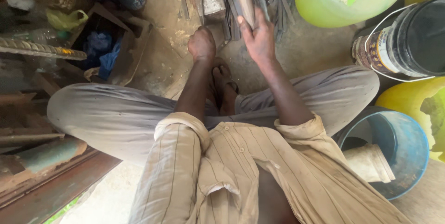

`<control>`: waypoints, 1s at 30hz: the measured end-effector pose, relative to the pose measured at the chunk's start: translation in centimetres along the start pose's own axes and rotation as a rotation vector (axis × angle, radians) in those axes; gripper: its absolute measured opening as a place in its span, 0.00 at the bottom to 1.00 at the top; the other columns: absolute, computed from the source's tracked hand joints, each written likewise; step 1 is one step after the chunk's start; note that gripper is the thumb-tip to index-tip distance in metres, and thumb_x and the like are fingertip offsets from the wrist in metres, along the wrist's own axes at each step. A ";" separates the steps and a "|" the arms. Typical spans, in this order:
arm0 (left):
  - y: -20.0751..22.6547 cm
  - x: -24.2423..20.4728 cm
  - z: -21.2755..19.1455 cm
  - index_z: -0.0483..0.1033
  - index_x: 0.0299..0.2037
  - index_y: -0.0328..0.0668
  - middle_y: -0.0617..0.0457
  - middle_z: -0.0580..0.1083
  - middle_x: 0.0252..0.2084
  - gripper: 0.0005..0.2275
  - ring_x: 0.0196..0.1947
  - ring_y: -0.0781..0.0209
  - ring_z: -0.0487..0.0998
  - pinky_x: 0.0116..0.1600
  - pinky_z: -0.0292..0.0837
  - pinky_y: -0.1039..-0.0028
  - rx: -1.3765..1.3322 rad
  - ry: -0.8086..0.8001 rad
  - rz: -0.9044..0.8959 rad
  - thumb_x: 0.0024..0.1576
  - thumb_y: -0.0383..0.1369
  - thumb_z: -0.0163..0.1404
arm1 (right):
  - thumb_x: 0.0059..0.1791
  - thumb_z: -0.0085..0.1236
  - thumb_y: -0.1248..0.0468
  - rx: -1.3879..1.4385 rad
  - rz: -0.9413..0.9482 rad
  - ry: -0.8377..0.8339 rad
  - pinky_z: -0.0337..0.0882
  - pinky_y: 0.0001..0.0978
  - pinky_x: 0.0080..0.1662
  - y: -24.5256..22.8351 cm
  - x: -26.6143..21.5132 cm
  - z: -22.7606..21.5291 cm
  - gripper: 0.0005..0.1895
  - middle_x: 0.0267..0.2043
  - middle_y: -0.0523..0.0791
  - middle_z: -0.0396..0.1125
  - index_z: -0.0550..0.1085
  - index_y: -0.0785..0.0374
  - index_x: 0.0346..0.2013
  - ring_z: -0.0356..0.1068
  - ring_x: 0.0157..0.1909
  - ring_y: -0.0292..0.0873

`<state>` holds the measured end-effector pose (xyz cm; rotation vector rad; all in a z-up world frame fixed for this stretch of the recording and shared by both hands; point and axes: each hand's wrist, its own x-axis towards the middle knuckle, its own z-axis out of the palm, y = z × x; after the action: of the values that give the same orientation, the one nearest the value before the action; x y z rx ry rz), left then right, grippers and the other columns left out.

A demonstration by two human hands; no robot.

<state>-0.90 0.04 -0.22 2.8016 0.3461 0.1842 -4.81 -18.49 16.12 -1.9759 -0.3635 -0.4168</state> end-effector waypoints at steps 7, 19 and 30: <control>-0.2 -3.2 -0.8 0.80 0.37 0.40 0.43 0.81 0.37 0.07 0.38 0.44 0.84 0.42 0.81 0.59 0.023 -0.172 -0.053 0.60 0.32 0.50 | 0.57 0.57 0.61 -0.133 0.207 -0.118 0.74 0.36 0.25 2.3 0.5 2.7 0.17 0.26 0.51 0.72 0.66 0.71 0.53 0.74 0.24 0.42; 0.0 -3.5 -3.4 0.82 0.35 0.41 0.40 0.80 0.34 0.14 0.37 0.41 0.82 0.43 0.77 0.56 -0.162 -0.177 -0.154 0.64 0.40 0.47 | 0.57 0.58 0.60 -0.122 0.220 -0.075 0.65 0.34 0.24 4.0 -1.9 1.1 0.13 0.23 0.46 0.71 0.72 0.68 0.47 0.69 0.21 0.36; 5.6 -4.2 -14.2 0.77 0.34 0.36 0.55 0.71 0.17 0.18 0.13 0.65 0.70 0.17 0.62 0.75 -1.501 -0.437 -0.257 0.66 0.41 0.41 | 0.55 0.51 0.53 0.498 0.940 -0.263 0.60 0.26 0.18 4.4 -5.4 1.3 0.15 0.23 0.39 0.65 0.74 0.64 0.41 0.60 0.17 0.31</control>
<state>-6.08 -2.13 14.62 1.2457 0.2659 -0.1793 -7.60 -19.47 9.69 -1.4942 0.2956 0.4955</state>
